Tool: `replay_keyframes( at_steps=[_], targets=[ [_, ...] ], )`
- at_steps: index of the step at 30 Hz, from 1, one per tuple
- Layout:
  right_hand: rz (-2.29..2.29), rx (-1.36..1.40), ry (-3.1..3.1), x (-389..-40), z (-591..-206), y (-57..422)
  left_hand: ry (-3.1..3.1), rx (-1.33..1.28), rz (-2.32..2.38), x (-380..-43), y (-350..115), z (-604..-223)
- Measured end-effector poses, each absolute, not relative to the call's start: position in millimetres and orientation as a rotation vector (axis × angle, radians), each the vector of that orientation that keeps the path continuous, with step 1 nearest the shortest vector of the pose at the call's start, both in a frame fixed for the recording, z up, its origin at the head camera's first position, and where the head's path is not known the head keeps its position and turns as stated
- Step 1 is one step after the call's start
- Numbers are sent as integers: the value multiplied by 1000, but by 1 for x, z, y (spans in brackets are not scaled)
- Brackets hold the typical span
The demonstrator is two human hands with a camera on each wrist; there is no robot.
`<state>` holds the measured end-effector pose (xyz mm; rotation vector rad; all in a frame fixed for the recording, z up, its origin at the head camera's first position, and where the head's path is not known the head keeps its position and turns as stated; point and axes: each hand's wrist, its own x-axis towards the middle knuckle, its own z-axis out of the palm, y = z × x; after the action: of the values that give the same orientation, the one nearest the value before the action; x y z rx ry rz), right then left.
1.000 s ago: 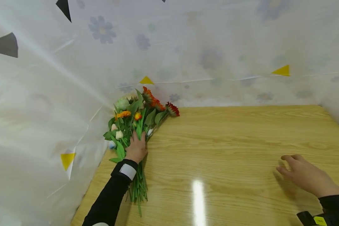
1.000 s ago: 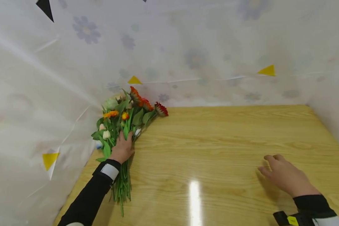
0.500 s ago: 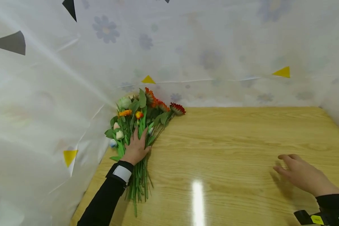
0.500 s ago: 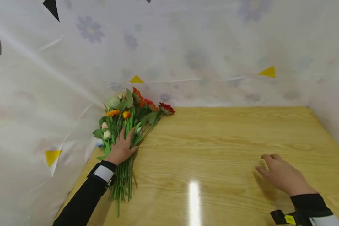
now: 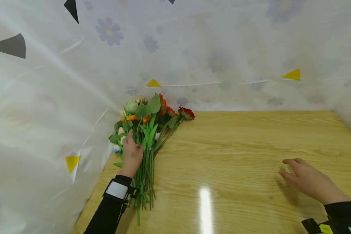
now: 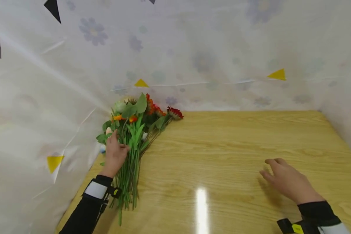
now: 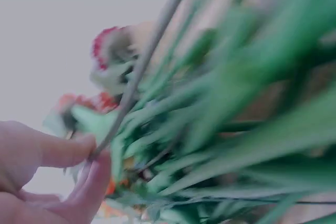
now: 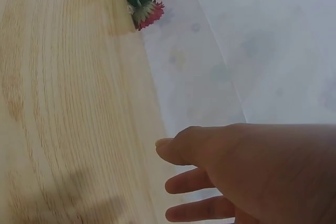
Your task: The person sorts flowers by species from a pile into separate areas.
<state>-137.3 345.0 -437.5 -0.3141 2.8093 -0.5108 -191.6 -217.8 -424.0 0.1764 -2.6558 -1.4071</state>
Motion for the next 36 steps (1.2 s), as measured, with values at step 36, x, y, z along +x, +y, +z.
replay_keyframes(
  at_steps=[36],
  targets=[
    [-1384, -1129, 2928, -96, -404, 211, -2160, -987, -2348, -155, 13, -367]
  ],
)
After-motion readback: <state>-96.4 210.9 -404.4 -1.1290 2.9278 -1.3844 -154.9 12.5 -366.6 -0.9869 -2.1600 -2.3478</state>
